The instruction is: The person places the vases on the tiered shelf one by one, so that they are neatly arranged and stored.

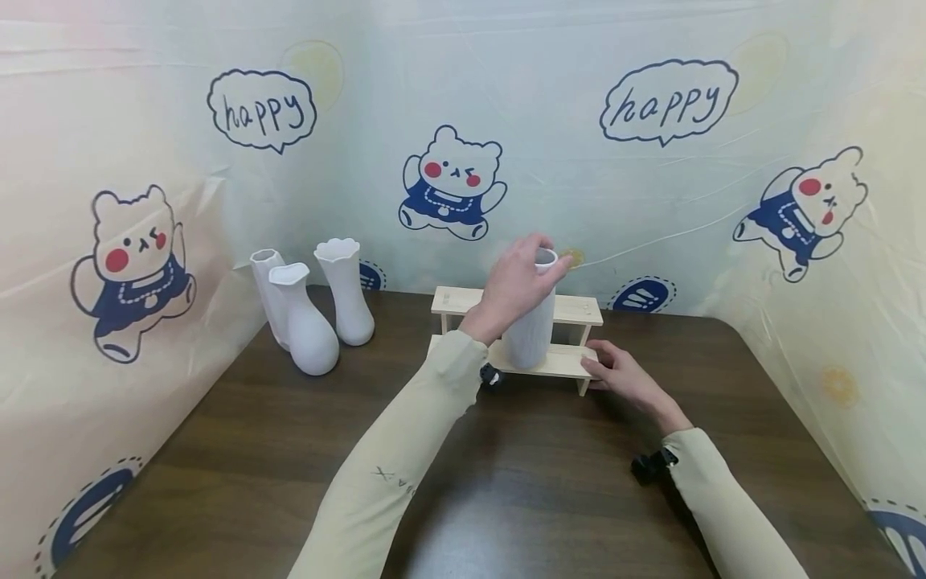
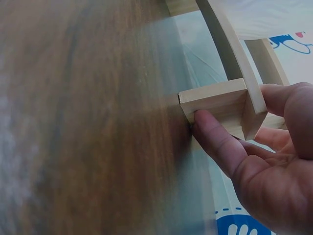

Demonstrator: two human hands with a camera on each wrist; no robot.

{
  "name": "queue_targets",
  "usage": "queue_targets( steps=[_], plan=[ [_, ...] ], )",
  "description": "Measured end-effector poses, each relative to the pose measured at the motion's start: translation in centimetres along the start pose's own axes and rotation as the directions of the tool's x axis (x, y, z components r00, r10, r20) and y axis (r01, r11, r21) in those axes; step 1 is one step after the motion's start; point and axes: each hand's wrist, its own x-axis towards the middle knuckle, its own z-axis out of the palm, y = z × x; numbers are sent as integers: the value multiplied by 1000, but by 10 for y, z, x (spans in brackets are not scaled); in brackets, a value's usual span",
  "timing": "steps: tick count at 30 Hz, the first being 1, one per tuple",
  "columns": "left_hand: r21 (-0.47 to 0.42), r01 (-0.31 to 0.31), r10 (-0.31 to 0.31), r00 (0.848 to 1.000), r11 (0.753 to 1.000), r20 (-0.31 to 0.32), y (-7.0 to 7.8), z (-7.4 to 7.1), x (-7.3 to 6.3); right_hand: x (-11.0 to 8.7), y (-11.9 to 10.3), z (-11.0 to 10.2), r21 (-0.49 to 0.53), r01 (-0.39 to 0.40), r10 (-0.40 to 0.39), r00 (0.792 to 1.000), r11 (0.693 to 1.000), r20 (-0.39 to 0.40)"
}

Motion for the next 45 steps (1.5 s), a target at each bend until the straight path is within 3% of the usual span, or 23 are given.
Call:
queue_targets(
  steps=[5, 9, 20, 39, 45],
  plan=[
    [18, 53, -54, 994, 998, 99, 0, -8, -4, 0, 0, 0, -5, -13, 13, 1000, 1000, -9],
    [8, 91, -91, 986, 996, 138, -2, -16, -9, -1, 0, -1, -7, -7, 7, 1000, 1000, -12],
    [-19, 58, -56, 993, 998, 105, -18, -26, -25, 0, 1, 1, -1, -12, 12, 1000, 1000, -3],
    [-19, 187, -183, 976, 982, 121, -46, -40, -58, 1, 1, 1, 6, 12, -12, 1000, 1000, -17],
    [-4, 135, -135, 989, 991, 60, -51, -41, -69, -1, 3, 1, 4, 38, -38, 999, 999, -21]
  ],
)
